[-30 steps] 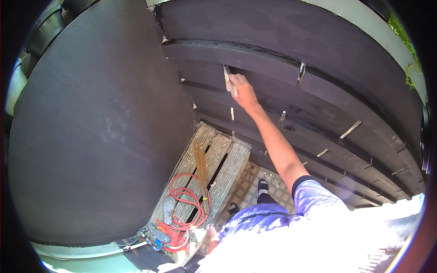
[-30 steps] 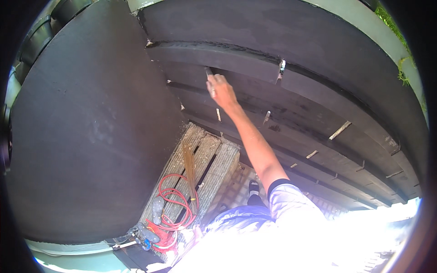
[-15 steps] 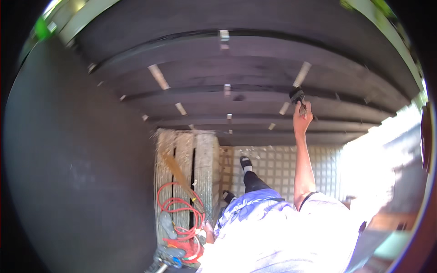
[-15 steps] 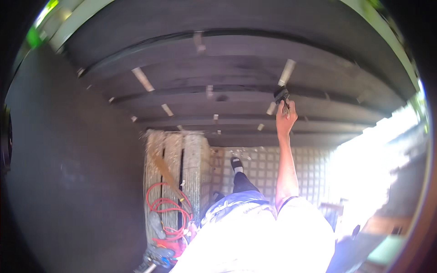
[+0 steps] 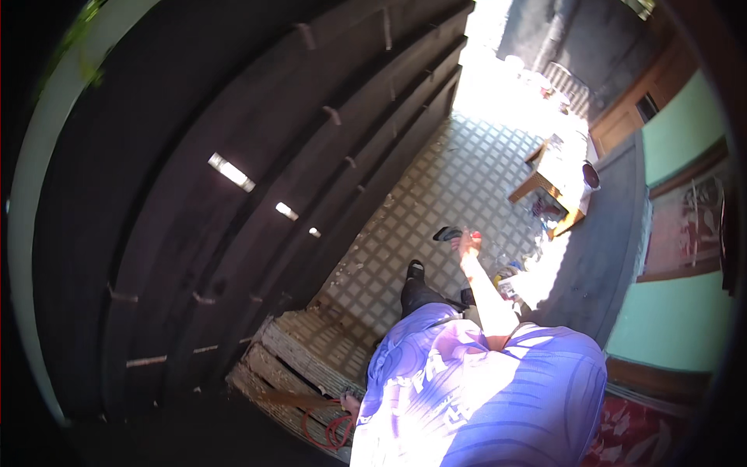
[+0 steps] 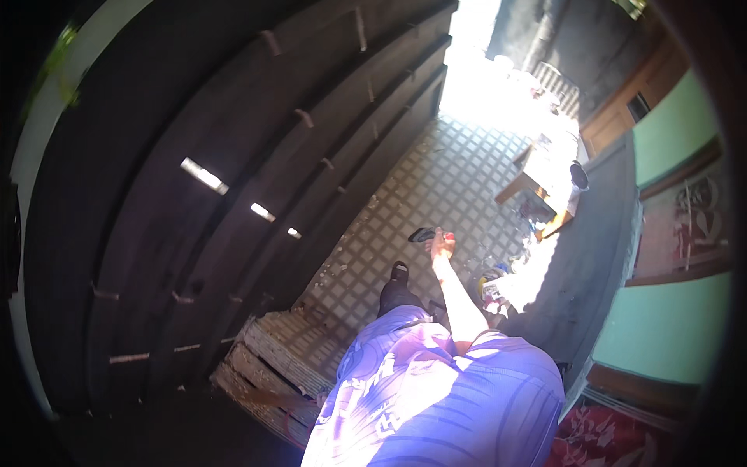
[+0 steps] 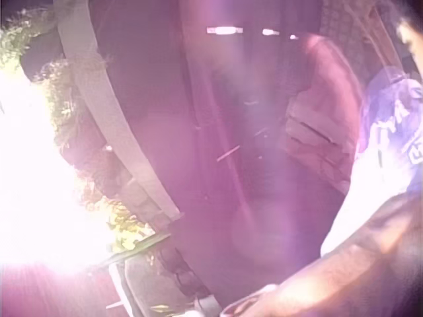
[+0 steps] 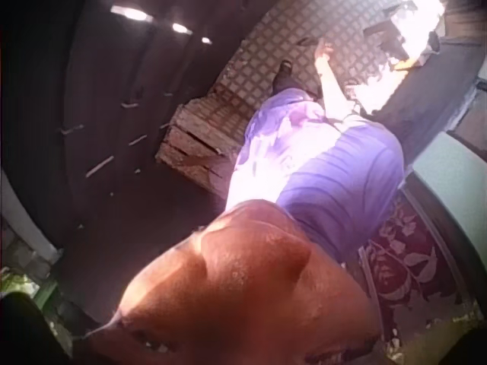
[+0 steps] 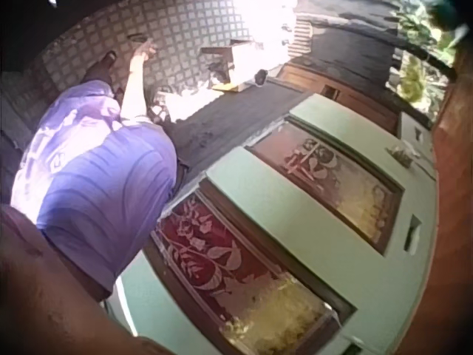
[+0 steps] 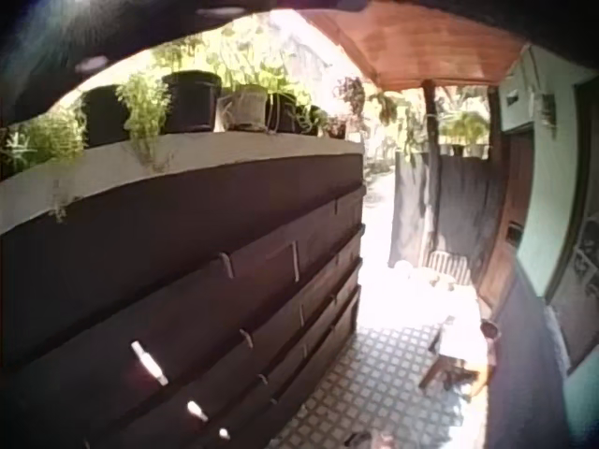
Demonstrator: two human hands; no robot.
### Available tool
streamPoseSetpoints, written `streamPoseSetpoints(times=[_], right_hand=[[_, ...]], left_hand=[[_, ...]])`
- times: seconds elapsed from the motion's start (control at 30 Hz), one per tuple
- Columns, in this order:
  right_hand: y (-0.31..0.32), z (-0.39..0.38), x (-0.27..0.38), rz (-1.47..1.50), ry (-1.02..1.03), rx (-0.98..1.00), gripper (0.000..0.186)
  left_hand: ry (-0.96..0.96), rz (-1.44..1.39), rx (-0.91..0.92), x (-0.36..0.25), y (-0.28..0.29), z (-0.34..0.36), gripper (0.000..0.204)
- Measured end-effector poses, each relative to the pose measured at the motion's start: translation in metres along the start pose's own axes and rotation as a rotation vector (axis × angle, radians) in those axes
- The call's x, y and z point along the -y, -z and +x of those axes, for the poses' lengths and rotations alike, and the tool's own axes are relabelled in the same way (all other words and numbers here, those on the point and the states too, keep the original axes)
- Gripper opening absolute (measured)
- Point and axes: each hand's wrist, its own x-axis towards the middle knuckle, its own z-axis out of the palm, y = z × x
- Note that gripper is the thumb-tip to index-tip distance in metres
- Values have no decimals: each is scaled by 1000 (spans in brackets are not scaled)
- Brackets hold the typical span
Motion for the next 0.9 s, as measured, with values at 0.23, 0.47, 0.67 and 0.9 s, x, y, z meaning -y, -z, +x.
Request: streamPoseSetpoints(times=[0.23,0.47,0.67,0.9], right_hand=[[21,62,-1,-139,-21,-1,34],[96,171,54,-652,184,-227,32],[175,209,88,-525,585,-467,23],[217,187,53,-27,31,-669,21]], left_hand=[[-180,460,77,-102,-170,83,29],[-453,921,274,-204,-465,47,30],[-550,1052,707,-204,-604,89,26],[-678,1565,750,-202,-740,152,25]])
